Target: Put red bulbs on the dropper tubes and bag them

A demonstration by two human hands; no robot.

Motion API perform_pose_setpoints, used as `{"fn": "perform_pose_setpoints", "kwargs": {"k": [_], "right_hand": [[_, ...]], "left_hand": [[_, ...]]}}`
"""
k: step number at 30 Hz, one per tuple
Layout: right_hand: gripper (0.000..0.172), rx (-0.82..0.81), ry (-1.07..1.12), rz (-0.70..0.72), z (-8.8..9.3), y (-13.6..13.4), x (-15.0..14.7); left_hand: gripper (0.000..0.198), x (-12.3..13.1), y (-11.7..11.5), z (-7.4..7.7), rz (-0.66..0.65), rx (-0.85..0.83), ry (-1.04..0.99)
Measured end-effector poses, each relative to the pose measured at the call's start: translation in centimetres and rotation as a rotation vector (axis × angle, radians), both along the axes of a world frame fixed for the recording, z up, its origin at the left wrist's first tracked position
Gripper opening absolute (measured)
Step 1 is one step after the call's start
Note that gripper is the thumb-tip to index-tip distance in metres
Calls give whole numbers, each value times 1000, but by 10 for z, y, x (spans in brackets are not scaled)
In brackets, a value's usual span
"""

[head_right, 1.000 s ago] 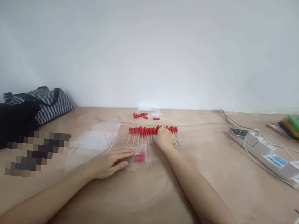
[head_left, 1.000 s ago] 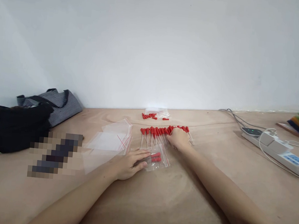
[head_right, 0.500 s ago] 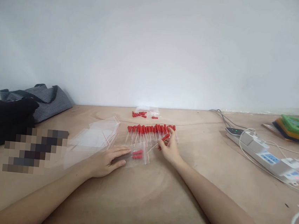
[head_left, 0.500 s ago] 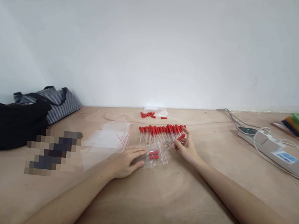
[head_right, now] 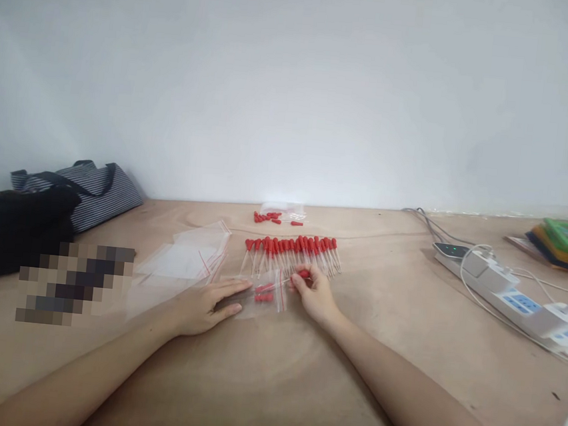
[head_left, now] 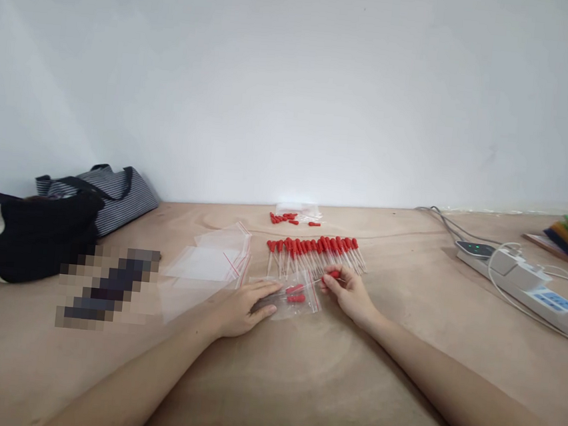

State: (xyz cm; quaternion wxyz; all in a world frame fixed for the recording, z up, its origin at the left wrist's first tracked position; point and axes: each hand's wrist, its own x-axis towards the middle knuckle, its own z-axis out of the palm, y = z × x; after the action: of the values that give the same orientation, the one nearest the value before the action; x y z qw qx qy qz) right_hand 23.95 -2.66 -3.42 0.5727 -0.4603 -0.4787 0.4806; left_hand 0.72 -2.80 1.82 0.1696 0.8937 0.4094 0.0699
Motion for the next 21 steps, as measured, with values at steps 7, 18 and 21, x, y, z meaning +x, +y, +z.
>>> {"fn": "perform_pose_setpoints", "kwargs": {"k": [7,18,21], "right_hand": [[30,67,-263,55,-8,5,-2],[21,77,-348,329,0,14,-4],[23,47,-369,342,-1,19,-7]], "left_hand": [[44,0,1,-2,-10,7,-57],[46,0,0,-2,-18,-4,-43],[45,0,1,-3,-18,8,-53]]}}
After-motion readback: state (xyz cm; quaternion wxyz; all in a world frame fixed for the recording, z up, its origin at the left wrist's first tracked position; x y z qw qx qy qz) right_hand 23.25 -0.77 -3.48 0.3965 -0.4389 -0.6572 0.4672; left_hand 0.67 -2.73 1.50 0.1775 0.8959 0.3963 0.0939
